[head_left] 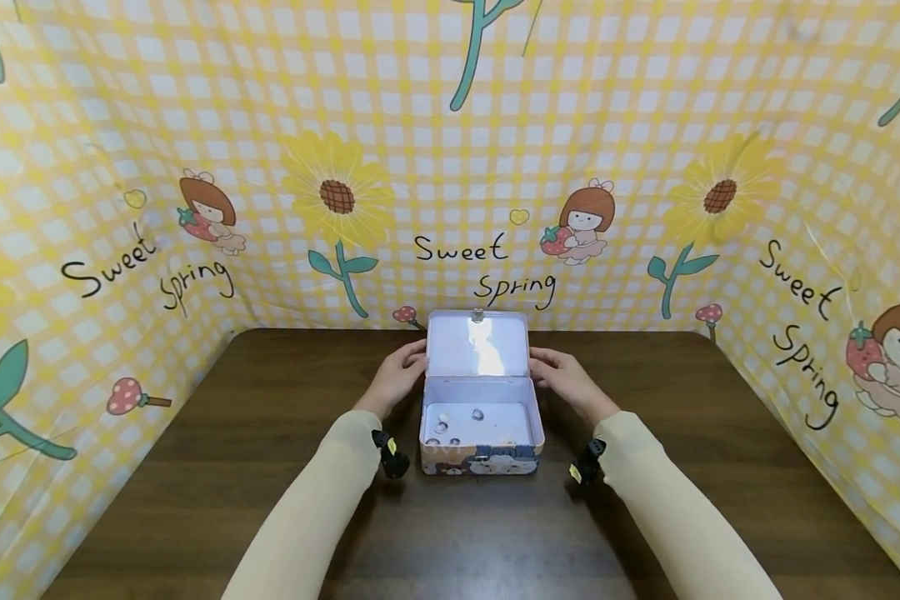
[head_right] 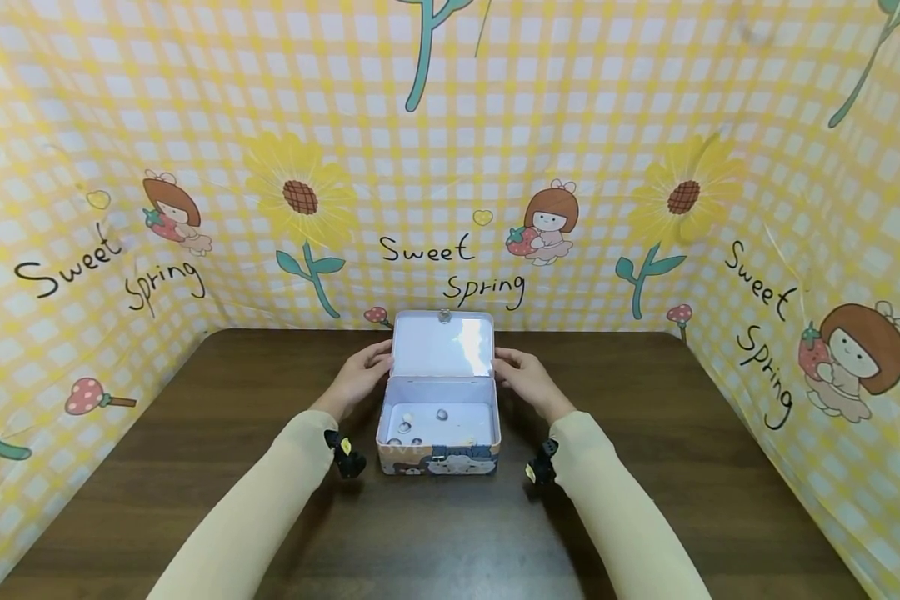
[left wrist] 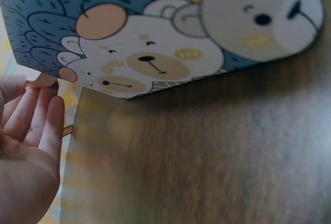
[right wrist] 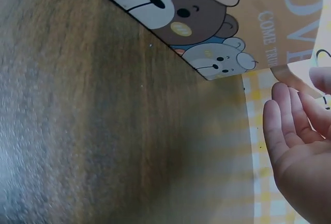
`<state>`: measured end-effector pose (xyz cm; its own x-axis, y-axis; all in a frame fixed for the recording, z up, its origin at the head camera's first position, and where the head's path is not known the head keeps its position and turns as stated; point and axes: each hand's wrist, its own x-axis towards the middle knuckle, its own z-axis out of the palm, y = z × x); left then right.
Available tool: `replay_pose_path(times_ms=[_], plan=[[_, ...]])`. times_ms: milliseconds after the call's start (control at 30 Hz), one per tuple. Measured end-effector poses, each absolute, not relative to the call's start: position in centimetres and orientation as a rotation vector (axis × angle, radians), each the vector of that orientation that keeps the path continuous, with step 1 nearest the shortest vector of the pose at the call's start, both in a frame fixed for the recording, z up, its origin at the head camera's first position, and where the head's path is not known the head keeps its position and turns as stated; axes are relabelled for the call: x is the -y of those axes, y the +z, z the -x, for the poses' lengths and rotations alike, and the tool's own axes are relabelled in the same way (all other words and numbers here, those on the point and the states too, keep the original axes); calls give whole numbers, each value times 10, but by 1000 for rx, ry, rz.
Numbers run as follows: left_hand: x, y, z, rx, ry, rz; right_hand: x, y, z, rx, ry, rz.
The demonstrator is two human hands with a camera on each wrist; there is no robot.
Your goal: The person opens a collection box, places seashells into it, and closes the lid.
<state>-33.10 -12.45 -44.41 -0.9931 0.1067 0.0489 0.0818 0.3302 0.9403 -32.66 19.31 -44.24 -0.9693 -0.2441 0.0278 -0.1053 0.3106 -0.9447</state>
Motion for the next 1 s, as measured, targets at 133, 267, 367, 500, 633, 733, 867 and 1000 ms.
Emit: replay_pose_path(times_ms=[133,267,367,500,633,733,867,1000], plan=[[127,-444,329,-2569,1780,-204,-193,-438,325,-2442,-1757,330],[129,-442,327,-2582,1772,-244,-193,-434,324,-2471,-1757,363],[130,-440,325,-2577,1797,-272,-193,-431,323,-2494,-1755,402],[131,-439,324,-2559,1839,-280,-193,-429,322,-2501,-1774,416],[130,-438,324,-2548,1881,-281,-194,-428,320,-2511,-1775,408],[129,-436,323,-2553,1915,-290,-195,-427,320,-2532,-1764,410],[130,-433,323,-2563,1940,-298,-195,-425,320,-2558,-1753,436],[130,-430,322,-2574,1931,-303,-196,-423,320,-2580,-1741,480]])
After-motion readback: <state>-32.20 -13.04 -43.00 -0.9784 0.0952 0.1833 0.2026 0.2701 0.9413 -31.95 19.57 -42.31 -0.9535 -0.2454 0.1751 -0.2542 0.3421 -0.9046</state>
